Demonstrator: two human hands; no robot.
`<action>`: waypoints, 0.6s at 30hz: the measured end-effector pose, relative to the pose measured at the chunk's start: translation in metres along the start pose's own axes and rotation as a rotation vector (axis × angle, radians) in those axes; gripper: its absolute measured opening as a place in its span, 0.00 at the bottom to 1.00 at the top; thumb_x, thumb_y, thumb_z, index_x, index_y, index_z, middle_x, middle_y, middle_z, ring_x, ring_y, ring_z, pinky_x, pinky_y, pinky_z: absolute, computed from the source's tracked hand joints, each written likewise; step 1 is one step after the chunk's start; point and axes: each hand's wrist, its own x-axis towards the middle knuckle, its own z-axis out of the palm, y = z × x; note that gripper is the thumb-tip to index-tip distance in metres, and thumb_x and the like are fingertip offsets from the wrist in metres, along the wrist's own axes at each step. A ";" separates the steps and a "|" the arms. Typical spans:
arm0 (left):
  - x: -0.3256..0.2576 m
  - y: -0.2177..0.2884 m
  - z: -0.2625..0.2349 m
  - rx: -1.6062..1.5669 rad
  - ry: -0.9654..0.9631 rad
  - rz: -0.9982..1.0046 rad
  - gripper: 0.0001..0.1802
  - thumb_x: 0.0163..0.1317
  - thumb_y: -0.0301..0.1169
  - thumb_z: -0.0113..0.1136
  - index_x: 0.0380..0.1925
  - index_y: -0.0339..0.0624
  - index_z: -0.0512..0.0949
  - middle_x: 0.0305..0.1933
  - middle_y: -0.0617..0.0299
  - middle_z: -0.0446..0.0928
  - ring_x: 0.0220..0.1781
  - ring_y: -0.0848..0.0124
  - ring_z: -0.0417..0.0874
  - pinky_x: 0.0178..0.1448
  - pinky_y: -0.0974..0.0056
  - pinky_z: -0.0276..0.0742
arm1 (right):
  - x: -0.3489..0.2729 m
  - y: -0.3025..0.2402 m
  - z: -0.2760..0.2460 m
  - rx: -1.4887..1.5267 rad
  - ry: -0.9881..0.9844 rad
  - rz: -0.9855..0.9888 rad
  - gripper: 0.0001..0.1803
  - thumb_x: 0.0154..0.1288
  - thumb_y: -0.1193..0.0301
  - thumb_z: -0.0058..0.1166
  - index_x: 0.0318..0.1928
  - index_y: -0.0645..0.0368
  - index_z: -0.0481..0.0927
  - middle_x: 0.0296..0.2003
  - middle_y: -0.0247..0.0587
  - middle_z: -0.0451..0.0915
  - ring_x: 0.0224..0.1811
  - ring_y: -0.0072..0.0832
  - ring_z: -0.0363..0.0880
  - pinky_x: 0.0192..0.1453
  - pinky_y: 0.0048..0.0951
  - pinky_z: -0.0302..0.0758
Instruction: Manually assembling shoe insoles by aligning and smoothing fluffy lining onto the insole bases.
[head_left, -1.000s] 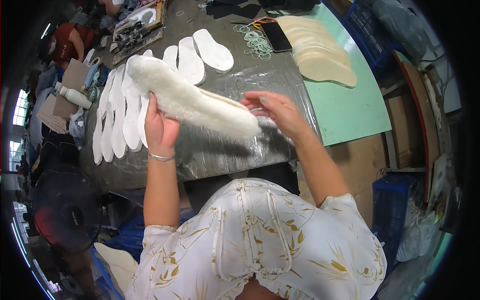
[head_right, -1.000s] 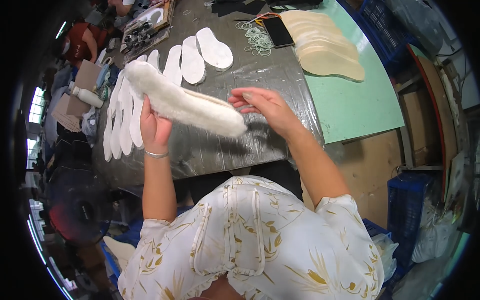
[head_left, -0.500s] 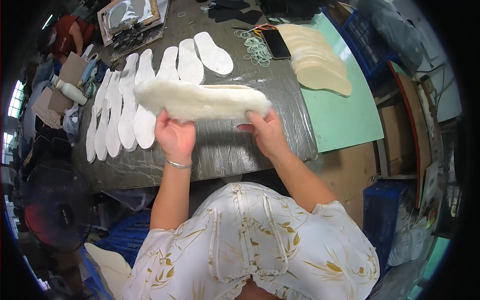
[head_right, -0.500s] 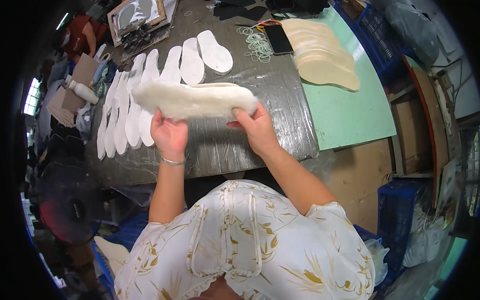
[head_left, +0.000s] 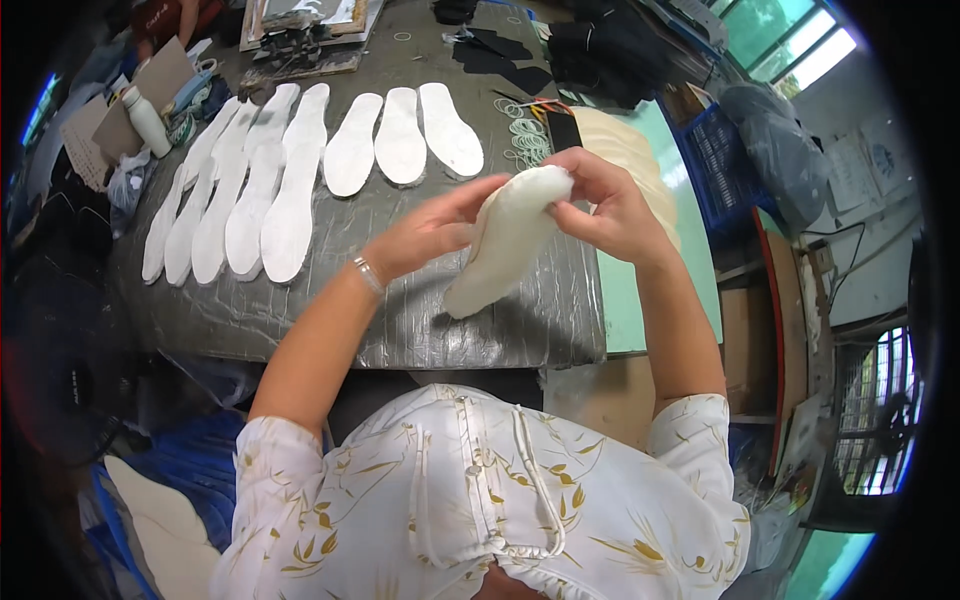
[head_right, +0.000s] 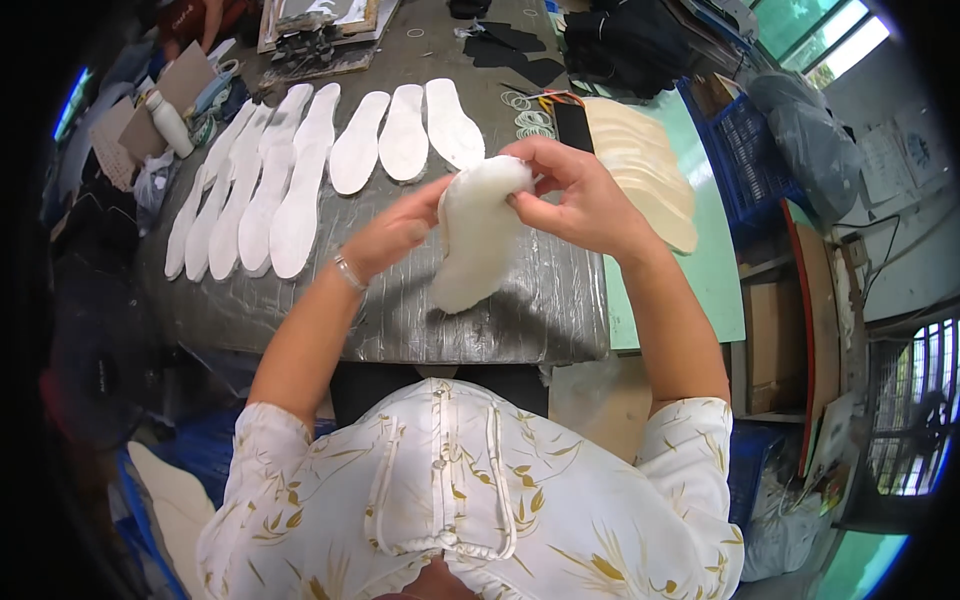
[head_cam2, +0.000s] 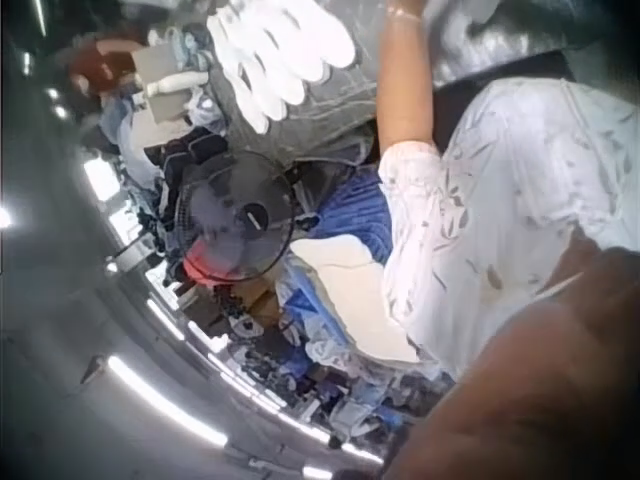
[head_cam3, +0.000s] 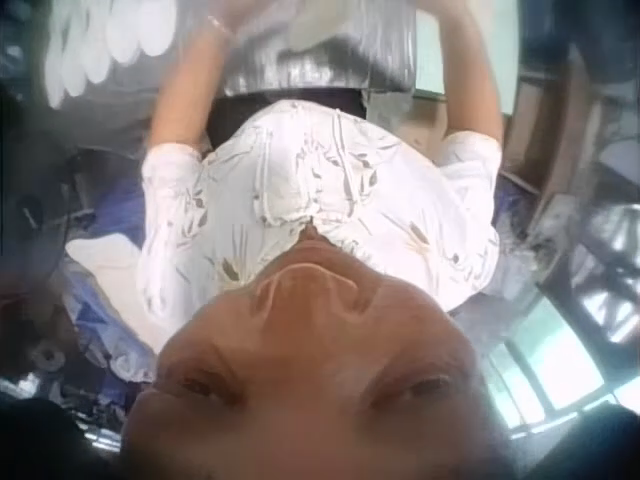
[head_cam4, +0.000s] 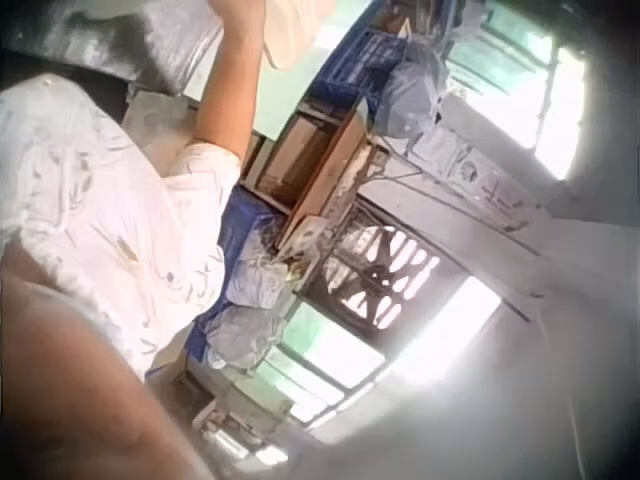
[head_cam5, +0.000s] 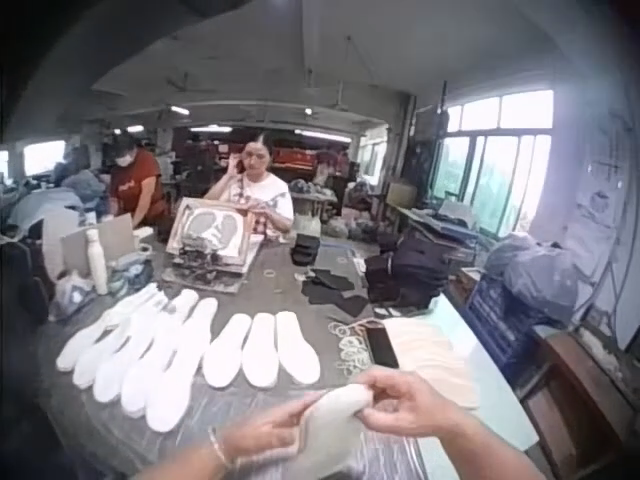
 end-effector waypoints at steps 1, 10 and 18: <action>0.006 -0.006 0.000 -0.062 -0.036 -0.052 0.38 0.70 0.54 0.49 0.70 0.38 0.60 0.68 0.54 0.68 0.69 0.68 0.68 0.71 0.63 0.63 | 0.003 0.001 -0.001 0.013 -0.013 -0.011 0.15 0.60 0.76 0.58 0.48 0.61 0.78 0.42 0.30 0.80 0.41 0.18 0.78 0.45 0.22 0.77; 0.019 -0.019 0.009 -0.602 0.069 -0.082 0.34 0.76 0.55 0.30 0.66 0.40 0.64 0.62 0.56 0.73 0.62 0.67 0.76 0.65 0.59 0.73 | 0.011 0.009 0.019 -0.328 0.265 -0.268 0.12 0.56 0.82 0.61 0.42 0.61 0.81 0.44 0.39 0.80 0.45 0.30 0.80 0.48 0.28 0.77; 0.008 0.009 -0.005 -0.336 0.104 0.009 0.33 0.77 0.48 0.37 0.67 0.29 0.63 0.62 0.54 0.74 0.62 0.68 0.75 0.68 0.60 0.67 | 0.012 0.009 0.027 -0.469 0.281 -0.476 0.18 0.45 0.88 0.61 0.39 0.59 0.81 0.42 0.42 0.78 0.43 0.37 0.80 0.43 0.31 0.80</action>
